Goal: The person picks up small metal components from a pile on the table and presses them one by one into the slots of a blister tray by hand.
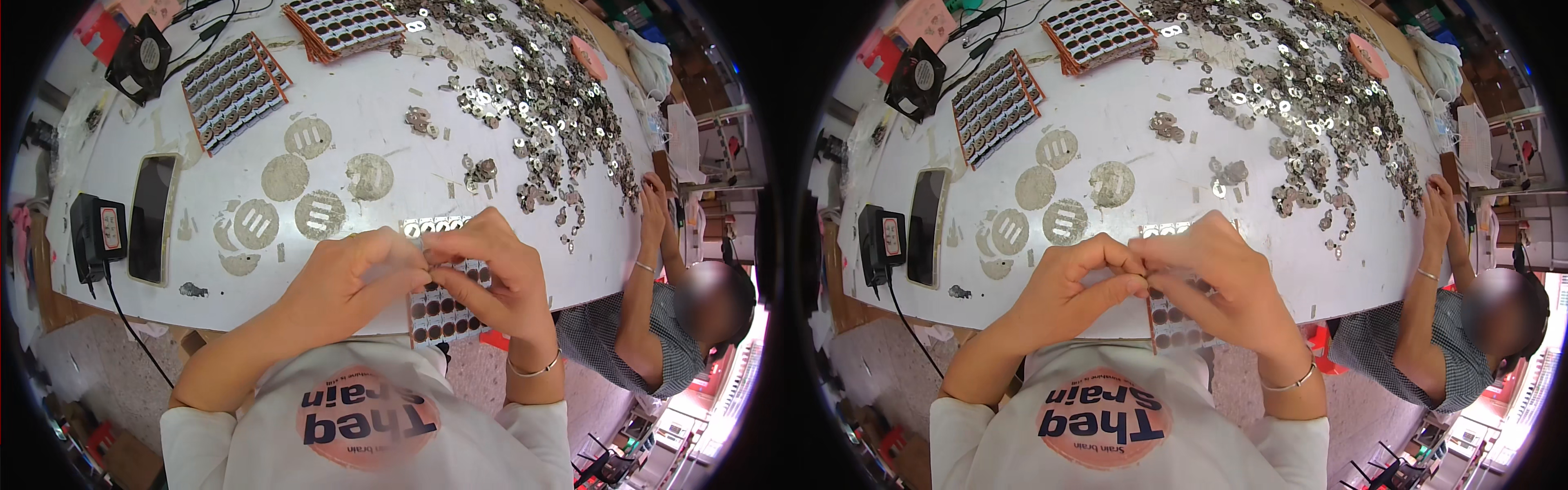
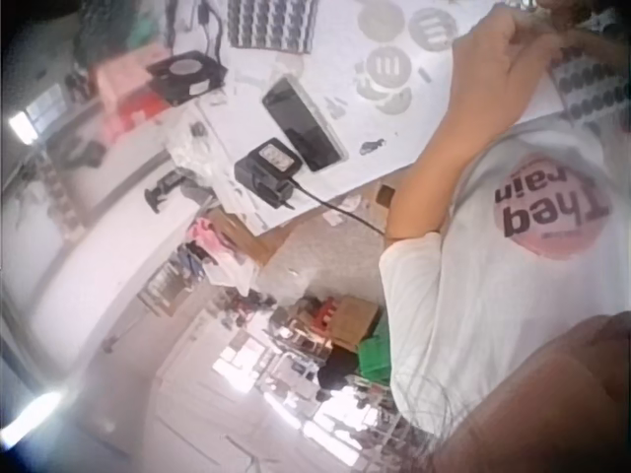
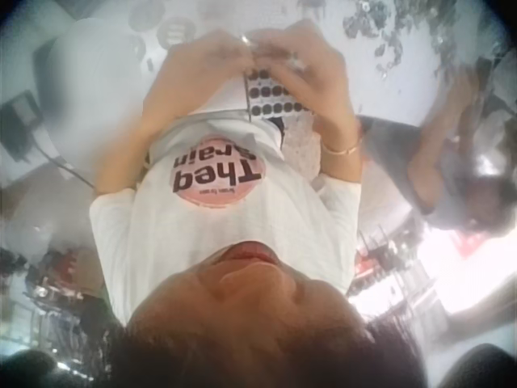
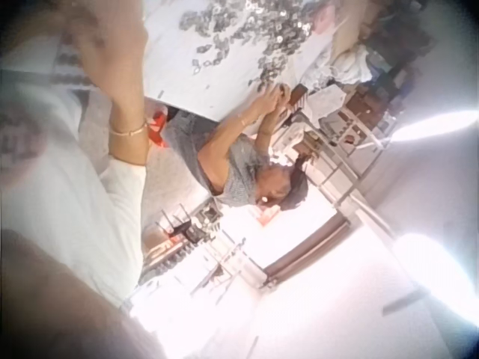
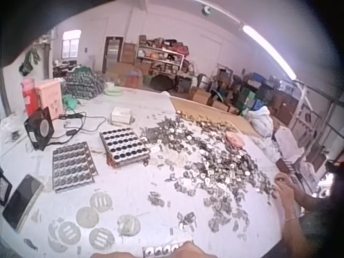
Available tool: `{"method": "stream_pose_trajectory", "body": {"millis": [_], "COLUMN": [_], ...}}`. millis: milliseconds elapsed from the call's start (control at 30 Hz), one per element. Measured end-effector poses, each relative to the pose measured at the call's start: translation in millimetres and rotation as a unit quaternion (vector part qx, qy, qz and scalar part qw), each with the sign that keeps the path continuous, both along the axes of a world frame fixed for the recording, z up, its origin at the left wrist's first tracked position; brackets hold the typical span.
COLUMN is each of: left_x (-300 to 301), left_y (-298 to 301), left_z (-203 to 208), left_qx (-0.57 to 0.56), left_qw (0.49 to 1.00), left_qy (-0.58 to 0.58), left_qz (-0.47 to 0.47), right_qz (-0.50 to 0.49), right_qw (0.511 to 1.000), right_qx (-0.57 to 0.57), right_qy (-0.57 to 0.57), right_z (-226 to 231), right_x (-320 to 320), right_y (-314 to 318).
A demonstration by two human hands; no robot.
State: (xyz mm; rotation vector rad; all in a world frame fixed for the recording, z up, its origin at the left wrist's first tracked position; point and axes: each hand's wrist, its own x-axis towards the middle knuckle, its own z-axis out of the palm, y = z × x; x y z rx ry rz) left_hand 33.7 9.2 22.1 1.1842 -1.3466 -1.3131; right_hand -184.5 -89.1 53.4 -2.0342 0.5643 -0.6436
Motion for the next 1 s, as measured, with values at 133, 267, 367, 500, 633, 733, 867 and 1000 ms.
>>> {"method": "stream_pose_trajectory", "body": {"millis": [133,267,367,500,633,733,867,1000], "left_x": [-7.7,-21.7,-28.0,-34.7,-37.7,-39.7,-41.3,-40.2], "left_y": [3.7,9.9,20.4,27.8,30.7,30.2,30.0,27.9], "left_z": [-3.9,-22.3,-29.7,-29.6,-32.6,-32.6,-33.0,-35.7], "left_qx": [0.017,-0.2,-0.227,-0.217,-0.216,-0.206,-0.23,-0.237], "left_qw": [0.999,0.922,0.888,0.871,0.866,0.871,0.864,0.86], "left_qy": [-0.047,-0.33,-0.399,-0.44,-0.45,-0.444,-0.445,-0.448], "left_qz": [-0.004,0.011,-0.016,-0.032,-0.03,-0.032,-0.048,-0.061], "right_qz": [-0.015,-0.152,-0.196,-0.201,-0.176,-0.167,-0.15,-0.177], "right_qw": [0.999,0.931,0.921,0.934,0.945,0.95,0.968,0.955], "right_qx": [0.036,0.329,0.336,0.278,0.239,0.218,0.16,0.194], "right_qy": [0.037,-0.042,0.012,0.1,0.139,0.145,0.122,0.135], "right_z": [-12.5,-35.2,-38.2,-36.6,-28.1,-30.6,-34.6,-36.0], "right_x": [-17.0,-31.2,-31.1,-24.0,-16.9,-19.9,-24.3,-23.1], "right_y": [3.3,8.3,6.2,5.4,1.6,1.6,8.6,8.0]}}
